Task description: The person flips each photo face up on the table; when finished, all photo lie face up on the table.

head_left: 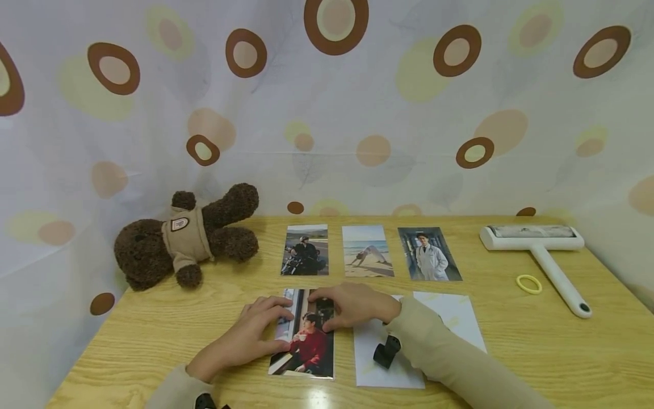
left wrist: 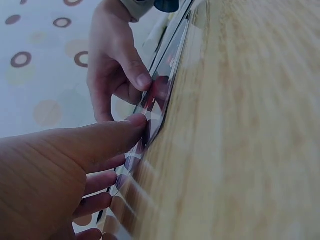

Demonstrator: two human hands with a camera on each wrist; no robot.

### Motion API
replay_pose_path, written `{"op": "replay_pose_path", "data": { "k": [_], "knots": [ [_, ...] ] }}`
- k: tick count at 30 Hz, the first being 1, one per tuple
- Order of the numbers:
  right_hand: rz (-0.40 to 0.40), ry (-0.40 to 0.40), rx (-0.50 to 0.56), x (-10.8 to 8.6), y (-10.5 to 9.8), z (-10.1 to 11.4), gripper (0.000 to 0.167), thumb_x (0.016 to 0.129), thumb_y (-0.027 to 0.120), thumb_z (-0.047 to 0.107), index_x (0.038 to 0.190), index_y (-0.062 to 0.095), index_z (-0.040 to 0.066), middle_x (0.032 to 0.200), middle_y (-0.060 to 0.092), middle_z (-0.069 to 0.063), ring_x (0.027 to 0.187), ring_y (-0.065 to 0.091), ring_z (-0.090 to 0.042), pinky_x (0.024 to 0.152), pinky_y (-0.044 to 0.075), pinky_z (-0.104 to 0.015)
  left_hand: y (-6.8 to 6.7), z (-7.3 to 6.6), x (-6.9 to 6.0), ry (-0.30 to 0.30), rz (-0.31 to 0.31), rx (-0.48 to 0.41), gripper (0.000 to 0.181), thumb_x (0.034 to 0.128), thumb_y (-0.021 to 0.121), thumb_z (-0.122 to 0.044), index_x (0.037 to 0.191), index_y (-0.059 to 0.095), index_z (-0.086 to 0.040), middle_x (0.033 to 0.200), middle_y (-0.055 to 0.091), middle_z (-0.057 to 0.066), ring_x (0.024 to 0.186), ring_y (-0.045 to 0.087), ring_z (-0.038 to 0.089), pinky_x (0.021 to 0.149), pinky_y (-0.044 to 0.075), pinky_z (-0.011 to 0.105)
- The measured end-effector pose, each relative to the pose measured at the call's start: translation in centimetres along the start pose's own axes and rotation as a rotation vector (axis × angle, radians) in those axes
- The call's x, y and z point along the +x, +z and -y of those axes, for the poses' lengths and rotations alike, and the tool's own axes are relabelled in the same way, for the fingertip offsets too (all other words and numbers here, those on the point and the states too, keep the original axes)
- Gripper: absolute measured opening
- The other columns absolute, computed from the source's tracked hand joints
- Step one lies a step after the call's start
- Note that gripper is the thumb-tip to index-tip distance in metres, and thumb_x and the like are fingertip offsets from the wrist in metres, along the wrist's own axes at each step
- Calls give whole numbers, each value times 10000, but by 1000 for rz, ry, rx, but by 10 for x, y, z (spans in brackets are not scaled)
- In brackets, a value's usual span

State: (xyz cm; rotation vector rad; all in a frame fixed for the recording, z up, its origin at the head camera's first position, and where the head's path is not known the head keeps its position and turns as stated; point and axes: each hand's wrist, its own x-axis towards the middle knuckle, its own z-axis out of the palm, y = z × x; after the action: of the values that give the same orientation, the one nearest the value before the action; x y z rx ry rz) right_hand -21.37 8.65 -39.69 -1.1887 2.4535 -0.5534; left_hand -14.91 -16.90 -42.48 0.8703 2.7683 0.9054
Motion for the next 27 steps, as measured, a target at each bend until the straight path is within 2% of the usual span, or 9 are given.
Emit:
{"op": "replay_pose_path", "data": {
  "k": [3,9,13,16,22,27],
  "knots": [
    [-2,8,-27,-2,-1,2,545,847,749,265,1341,552,141,785,624,30,540,474,-16,544,395,-204,0,-2,1,1,2,12,356,849,719,-393,1141,620,-214,1395,491,15,1265,425,246,937,317,489],
    [-7,-16,-16,-6,-1,2,555,892,695,251,1387,496,94,654,572,68,526,462,5,533,382,-180,0,-7,-1,3,-32,56,312,874,705,-294,1155,643,-174,1380,522,28,1263,460,246,975,358,525],
    [-67,-46,0,-16,0,-3,513,914,665,239,1361,493,55,610,509,95,509,420,14,516,358,-169,1,-13,-1,14,-36,83,333,905,666,-316,1207,650,-175,1386,523,35,1264,469,253,984,375,547],
    [-104,-87,5,-28,1,-9,444,924,652,233,1307,518,54,605,483,108,516,396,27,527,350,-157,1,-18,0,38,-34,72,332,923,646,-321,1225,645,-183,1390,518,40,1266,470,265,977,381,572],
    [-87,-133,202,-48,-4,-28,359,955,605,171,1283,532,43,663,527,72,548,422,33,544,392,-169,6,-30,5,81,-32,-8,250,931,641,-258,1169,654,-184,1373,527,30,1261,469,259,970,382,589],
    [-130,-110,213,-67,-11,-42,348,946,620,161,1255,545,20,708,547,62,573,433,25,553,419,-188,14,-42,14,97,16,-16,263,938,634,-260,1188,638,-177,1375,525,11,1255,473,225,980,383,563]
  ]
}}
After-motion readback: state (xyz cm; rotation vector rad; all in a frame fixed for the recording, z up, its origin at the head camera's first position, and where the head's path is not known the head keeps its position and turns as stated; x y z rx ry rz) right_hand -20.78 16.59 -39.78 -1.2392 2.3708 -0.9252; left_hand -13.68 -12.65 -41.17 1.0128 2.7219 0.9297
